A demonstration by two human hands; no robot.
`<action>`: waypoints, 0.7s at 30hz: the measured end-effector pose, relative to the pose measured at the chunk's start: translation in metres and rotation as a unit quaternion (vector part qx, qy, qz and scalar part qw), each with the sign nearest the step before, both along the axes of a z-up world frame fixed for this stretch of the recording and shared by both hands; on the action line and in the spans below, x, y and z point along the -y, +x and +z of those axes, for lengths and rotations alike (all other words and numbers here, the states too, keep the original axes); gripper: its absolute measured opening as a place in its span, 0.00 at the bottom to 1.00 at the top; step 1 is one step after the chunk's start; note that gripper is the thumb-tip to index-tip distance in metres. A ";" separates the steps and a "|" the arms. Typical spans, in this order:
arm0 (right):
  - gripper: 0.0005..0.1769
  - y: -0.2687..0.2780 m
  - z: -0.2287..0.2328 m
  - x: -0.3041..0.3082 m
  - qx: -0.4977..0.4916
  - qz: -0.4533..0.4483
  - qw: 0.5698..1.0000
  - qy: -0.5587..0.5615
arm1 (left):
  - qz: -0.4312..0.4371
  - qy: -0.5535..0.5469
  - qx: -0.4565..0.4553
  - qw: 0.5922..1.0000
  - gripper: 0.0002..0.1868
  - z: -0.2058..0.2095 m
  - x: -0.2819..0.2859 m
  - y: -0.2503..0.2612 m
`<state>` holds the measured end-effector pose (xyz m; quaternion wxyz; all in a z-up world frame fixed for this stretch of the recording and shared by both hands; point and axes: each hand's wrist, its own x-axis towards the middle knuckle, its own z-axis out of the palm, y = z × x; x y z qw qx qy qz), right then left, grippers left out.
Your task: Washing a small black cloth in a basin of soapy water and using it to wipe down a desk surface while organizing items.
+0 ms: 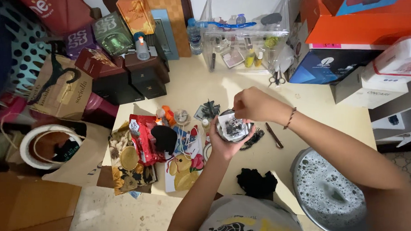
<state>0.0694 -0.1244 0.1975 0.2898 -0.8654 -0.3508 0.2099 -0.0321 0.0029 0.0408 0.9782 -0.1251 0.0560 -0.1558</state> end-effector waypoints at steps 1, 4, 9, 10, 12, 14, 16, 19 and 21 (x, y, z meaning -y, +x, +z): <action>0.10 0.002 -0.010 -0.001 0.016 0.002 1.000 -0.007 | 0.000 0.027 -0.012 1.000 0.27 0.004 0.000 -0.001; 0.09 0.005 -0.020 -0.003 0.044 0.017 0.999 -0.011 | -0.001 0.069 -0.079 0.994 0.26 0.021 -0.004 -0.003; 0.08 0.012 -0.012 -0.003 0.063 0.025 0.997 0.021 | 0.032 0.080 -0.064 0.994 0.28 0.011 -0.024 -0.009; 0.09 0.015 -0.014 -0.002 0.075 -0.009 0.997 0.014 | 0.059 0.111 -0.015 0.992 0.31 0.014 -0.031 -0.010; 0.10 0.023 -0.040 -0.001 0.084 -0.042 0.996 0.005 | 0.086 0.141 0.032 0.986 0.34 0.017 -0.046 -0.014; 0.10 0.034 -0.085 0.001 0.082 -0.090 0.989 -0.079 | 0.110 0.116 0.043 0.986 0.33 0.015 -0.061 -0.016; 0.10 0.033 -0.139 -0.009 0.011 -0.100 0.979 -0.177 | 0.118 0.087 0.064 0.987 0.33 0.018 -0.071 -0.021; 0.11 0.022 -0.211 -0.022 -0.039 -0.089 0.947 -0.306 | 0.139 0.053 0.057 0.987 0.33 0.021 -0.083 -0.024; 0.11 0.012 -0.241 -0.026 -0.020 -0.068 0.938 -0.340 | 0.152 0.047 0.026 0.987 0.33 0.019 -0.087 -0.025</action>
